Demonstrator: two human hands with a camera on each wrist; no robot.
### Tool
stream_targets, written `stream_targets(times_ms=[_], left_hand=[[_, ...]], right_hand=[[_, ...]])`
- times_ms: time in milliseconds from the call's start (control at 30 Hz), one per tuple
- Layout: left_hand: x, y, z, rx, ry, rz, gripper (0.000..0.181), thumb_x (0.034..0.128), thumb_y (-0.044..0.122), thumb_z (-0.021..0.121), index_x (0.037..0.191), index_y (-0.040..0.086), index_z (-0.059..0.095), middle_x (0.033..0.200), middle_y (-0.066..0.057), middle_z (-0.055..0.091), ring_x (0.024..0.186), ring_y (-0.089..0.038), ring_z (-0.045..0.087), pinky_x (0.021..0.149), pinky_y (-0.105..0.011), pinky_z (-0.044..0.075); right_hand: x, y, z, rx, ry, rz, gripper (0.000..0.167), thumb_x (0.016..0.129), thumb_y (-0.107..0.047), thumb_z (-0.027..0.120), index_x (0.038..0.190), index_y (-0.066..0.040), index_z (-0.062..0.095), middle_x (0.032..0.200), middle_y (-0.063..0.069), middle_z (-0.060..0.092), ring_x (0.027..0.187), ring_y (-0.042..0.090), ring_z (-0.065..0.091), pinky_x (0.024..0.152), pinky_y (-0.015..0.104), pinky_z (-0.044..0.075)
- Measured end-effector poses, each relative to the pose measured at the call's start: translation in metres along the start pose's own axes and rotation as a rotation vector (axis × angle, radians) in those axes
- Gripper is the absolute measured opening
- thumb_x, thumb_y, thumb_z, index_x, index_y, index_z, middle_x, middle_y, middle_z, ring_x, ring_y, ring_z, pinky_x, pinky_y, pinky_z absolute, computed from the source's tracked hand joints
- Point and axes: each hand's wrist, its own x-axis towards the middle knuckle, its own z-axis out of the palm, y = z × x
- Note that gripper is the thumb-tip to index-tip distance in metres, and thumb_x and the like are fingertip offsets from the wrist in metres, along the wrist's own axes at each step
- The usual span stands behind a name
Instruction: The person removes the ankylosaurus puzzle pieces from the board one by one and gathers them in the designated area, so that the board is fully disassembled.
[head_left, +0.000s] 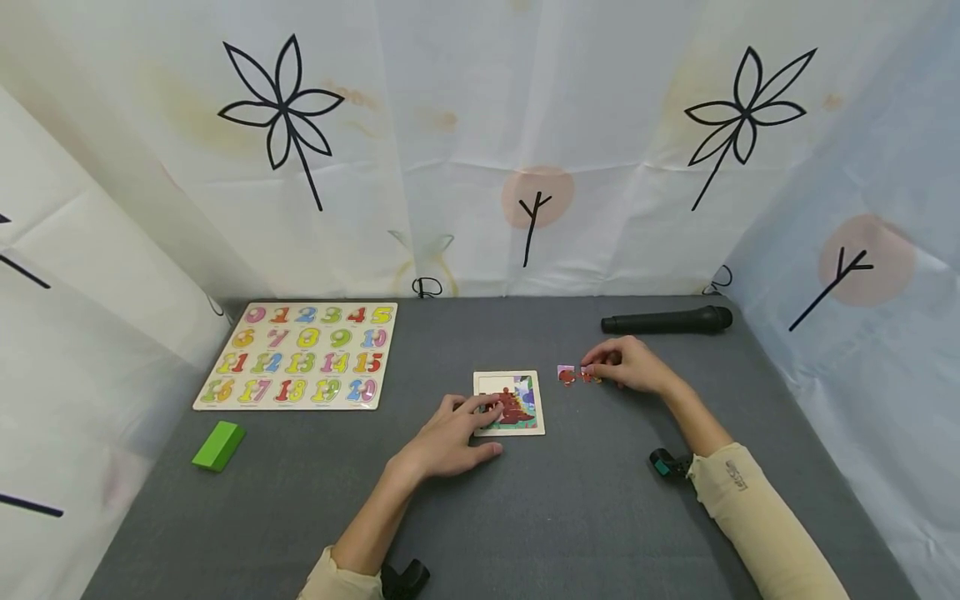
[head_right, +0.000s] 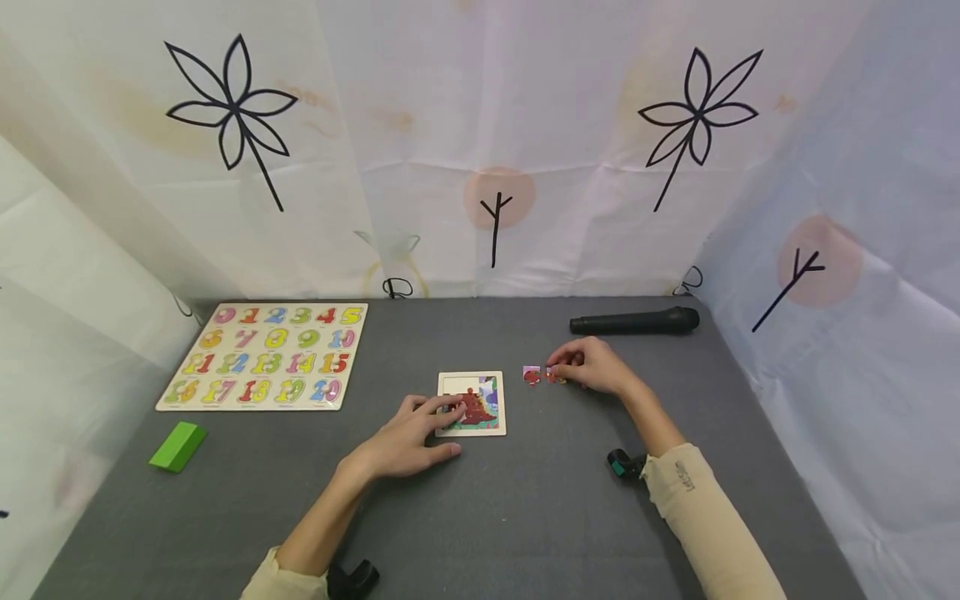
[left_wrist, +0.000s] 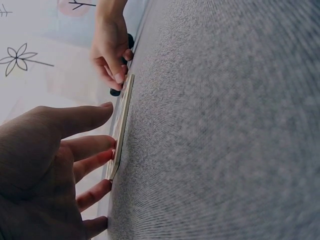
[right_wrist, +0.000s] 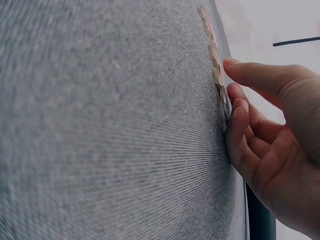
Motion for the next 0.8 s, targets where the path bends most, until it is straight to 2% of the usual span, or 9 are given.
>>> stream_targets(times_ms=[167, 433, 567, 800], left_hand=[[0.0, 0.0, 0.0, 0.007, -0.002, -0.003, 0.063, 0.1049, 0.035, 0.071, 0.162, 0.017, 0.053, 0.172, -0.002, 0.045, 0.153, -0.042, 0.037, 0.118, -0.067, 0.041], [0.001, 0.0, -0.001, 0.006, 0.001, 0.0, 0.063, 0.1047, 0.035, 0.071, 0.162, 0.016, 0.053, 0.172, -0.002, 0.045, 0.153, -0.043, 0.038, 0.119, -0.067, 0.041], [0.001, -0.001, -0.001, 0.008, -0.004, -0.003, 0.063, 0.1048, 0.037, 0.07, 0.162, 0.017, 0.053, 0.173, -0.002, 0.045, 0.152, -0.041, 0.038, 0.119, -0.067, 0.041], [0.001, -0.002, -0.001, -0.003, -0.017, -0.008, 0.065, 0.1047, 0.038, 0.07, 0.164, 0.018, 0.051, 0.173, -0.002, 0.044, 0.152, -0.04, 0.038, 0.118, -0.067, 0.04]], right_hand=[[0.0, 0.0, 0.001, 0.057, 0.023, -0.01, 0.018, 0.099, -0.009, 0.078, 0.115, 0.0, 0.08, 0.096, 0.016, 0.075, 0.063, 0.004, 0.056, 0.055, 0.026, 0.051], [0.003, -0.01, 0.006, 0.116, 0.019, -0.046, 0.018, 0.099, -0.007, 0.077, 0.115, 0.001, 0.079, 0.095, 0.017, 0.073, 0.063, 0.005, 0.057, 0.056, 0.026, 0.052], [0.007, -0.02, 0.012, 0.139, 0.001, -0.062, 0.017, 0.1, -0.005, 0.076, 0.115, 0.002, 0.079, 0.093, 0.02, 0.074, 0.063, 0.006, 0.058, 0.056, 0.026, 0.052], [0.017, -0.036, 0.029, 0.178, -0.039, -0.098, 0.02, 0.099, -0.007, 0.078, 0.116, 0.004, 0.078, 0.093, 0.021, 0.077, 0.063, 0.016, 0.062, 0.056, 0.028, 0.052]])
